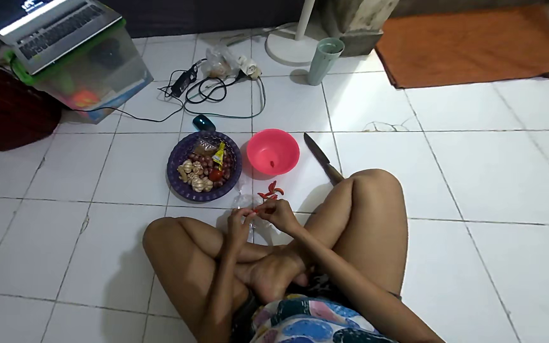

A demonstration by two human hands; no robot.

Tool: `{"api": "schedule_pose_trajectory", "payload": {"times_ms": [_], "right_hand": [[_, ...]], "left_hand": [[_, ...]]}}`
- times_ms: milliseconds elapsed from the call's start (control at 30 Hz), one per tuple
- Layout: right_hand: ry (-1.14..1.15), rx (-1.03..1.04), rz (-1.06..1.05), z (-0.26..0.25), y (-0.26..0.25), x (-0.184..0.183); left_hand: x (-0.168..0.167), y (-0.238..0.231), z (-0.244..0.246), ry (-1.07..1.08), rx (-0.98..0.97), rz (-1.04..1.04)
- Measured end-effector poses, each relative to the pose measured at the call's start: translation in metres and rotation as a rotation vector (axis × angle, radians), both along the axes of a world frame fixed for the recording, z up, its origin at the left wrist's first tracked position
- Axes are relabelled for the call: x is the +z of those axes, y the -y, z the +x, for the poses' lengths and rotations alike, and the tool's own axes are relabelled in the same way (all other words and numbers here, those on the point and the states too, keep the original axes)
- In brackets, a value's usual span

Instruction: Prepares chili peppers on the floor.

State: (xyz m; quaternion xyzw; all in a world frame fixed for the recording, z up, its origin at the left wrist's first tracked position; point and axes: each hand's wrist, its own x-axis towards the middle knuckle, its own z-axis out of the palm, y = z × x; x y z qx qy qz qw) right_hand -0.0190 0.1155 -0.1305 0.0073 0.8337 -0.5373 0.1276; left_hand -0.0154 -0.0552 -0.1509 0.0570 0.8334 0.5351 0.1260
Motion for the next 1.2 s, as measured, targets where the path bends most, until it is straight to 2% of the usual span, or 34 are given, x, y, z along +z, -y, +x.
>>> {"api": "schedule_pose_trajectory", "payload": {"times_ms": [167,400,567,633,767,933,1100,1200], "right_hand": [[-0.022,0.221,0.204,-0.018,-0.016,0.02],[-0.208,-0.115,0.255,-0.065,-0.054,0.058],[-0.267,-0.186,0.235,-0.08,-0.057,0.057],[-0.206,-0.124,0.267,-0.072,-0.052,0.048],[0.062,0.213,0.38,-0.058,-0.04,0.013],[0.15,0.242,0.594,-0.046,-0.017,-0.016],[0.214,0.327,0.729,-0.053,-0.002,-0.011],[0.238,0.362,0.765,-0.055,-0.002,-0.008]], "left_hand": [[-0.004,-0.001,0.002,-0.076,-0.046,-0.075],[-0.011,0.006,-0.003,-0.327,0.154,-0.155],[-0.027,0.001,-0.003,-0.486,0.125,-0.259],[-0.028,0.001,-0.003,-0.479,0.09,-0.292],[-0.025,0.001,-0.005,-0.421,0.011,-0.326],[-0.024,-0.003,-0.003,-0.448,-0.013,-0.369],[-0.022,0.0,-0.005,-0.495,0.051,-0.378],[-0.019,-0.003,-0.005,-0.462,0.19,-0.434]]}}
